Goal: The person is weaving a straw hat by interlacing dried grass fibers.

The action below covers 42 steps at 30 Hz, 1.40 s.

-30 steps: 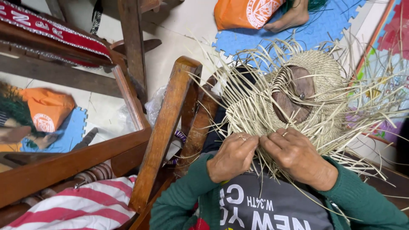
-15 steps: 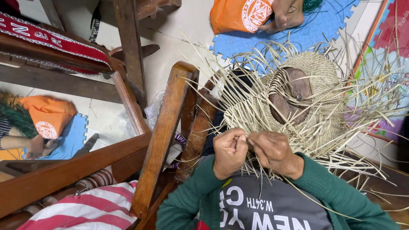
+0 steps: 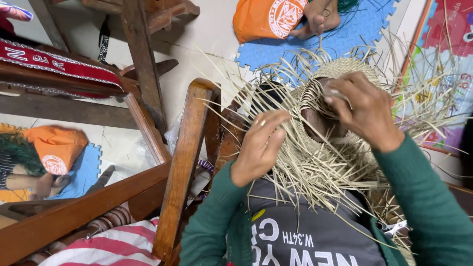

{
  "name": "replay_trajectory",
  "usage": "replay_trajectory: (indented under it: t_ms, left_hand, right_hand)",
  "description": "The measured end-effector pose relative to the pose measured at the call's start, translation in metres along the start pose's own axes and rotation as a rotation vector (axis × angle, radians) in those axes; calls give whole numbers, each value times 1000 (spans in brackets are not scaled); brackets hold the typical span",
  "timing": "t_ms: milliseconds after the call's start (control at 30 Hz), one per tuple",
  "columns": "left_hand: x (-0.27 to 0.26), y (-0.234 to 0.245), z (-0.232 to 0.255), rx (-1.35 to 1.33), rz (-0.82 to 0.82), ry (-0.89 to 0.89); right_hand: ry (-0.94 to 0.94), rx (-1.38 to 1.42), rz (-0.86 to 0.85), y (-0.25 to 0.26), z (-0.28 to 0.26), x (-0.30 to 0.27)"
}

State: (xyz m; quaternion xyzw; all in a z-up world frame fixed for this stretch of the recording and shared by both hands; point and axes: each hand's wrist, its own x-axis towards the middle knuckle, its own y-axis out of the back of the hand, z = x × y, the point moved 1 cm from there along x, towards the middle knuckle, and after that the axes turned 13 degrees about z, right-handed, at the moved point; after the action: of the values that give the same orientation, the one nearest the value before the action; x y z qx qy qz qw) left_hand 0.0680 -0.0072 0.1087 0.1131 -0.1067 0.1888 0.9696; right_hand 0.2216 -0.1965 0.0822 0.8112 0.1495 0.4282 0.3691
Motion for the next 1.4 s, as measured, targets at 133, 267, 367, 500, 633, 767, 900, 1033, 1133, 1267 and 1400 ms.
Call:
replay_trajectory:
  t_ms: [133, 267, 367, 500, 633, 767, 900, 1033, 1133, 1267, 1400]
  left_hand:
    - [24, -22, -50, 568, -13, -127]
    - [24, -32, -115, 586, 3, 8]
    - [37, -27, -91, 578, -21, 99]
    - [44, -44, -107, 282, -42, 238]
    - [43, -55, -134, 106, -10, 383]
    - [30, -52, -113, 19, -32, 387]
    - [17, -45, -84, 12, 23, 415]
    - [12, -47, -80, 74, 150, 378]
    - [10, -49, -82, 111, 144, 276]
    - [-3, -52, -91, 239, 111, 79]
    - [7, -53, -84, 229, 164, 163]
  right_hand:
    - [18, 62, -269, -9, -2, 22]
    - [-49, 113, -339, -21, 11, -11]
    - [-96, 239, -266, -10, -21, -19]
    - [-194, 379, -312, -24, -25, -47]
    - [-401, 542, -278, -9, -37, -31]
    - [-757, 756, -120, -16, -25, -47]
    - [-881, 768, -96, -15, -30, -39]
    - [-890, 844, -114, -29, -37, -30]
    - [-913, 867, -126, -31, -34, -15]
    - [-743, 757, -214, -43, -31, 29]
    - [-841, 959, -192, -47, -41, 92]
